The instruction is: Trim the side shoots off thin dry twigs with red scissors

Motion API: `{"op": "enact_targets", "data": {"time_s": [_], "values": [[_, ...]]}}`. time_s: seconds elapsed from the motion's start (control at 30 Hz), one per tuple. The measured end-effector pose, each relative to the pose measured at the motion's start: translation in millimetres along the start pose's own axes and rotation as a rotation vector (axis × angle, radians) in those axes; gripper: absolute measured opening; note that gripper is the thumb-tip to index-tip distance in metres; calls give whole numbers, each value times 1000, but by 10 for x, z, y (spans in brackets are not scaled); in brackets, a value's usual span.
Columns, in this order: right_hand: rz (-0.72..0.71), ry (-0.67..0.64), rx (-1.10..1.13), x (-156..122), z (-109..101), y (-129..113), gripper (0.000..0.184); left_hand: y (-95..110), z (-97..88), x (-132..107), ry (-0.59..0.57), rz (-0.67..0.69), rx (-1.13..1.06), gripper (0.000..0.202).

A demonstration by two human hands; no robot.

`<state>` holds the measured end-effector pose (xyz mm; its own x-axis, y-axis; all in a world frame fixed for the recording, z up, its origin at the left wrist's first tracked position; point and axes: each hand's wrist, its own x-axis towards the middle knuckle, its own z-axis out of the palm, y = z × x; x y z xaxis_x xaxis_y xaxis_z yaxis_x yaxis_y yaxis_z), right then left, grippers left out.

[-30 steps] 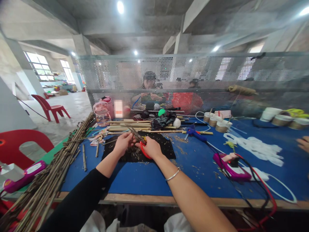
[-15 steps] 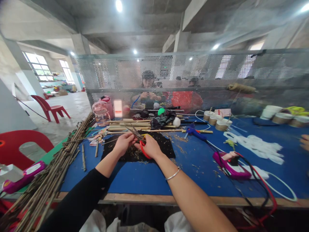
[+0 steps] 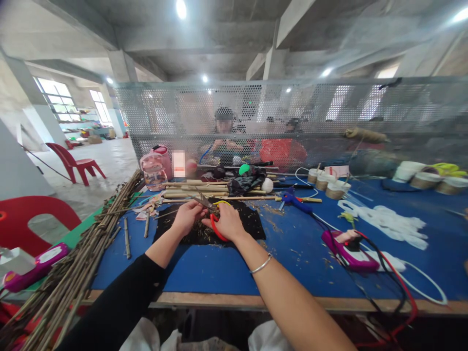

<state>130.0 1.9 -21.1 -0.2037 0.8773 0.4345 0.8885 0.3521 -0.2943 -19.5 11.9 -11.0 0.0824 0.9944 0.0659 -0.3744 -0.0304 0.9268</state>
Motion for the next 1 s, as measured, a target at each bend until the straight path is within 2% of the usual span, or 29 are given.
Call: {"op": "enact_targets", "data": {"time_s": [0.13,0.27,0.43,0.7,0.9,1.0], "values": [[32,-40,58,-27,-11,-18,44,-1,12,-11,-6,-38,-2,18],[130,-108,72,-42,-31,-52,41,9,21,-19,9,-13,2,23],[188,-133,97,-36,-33,-86,44,-5,0,-1,22,15,24,25],[196,-163,89,-33,-20,-68,47,-39,-27,23,40,3,55,17],[142,-78,73,-38,-35,-117,44,-85,10,7,-18,11,96,15],[148,-86,93,-37,-32,-117,42,-91,24,-2,-23,37,90,16]]}}
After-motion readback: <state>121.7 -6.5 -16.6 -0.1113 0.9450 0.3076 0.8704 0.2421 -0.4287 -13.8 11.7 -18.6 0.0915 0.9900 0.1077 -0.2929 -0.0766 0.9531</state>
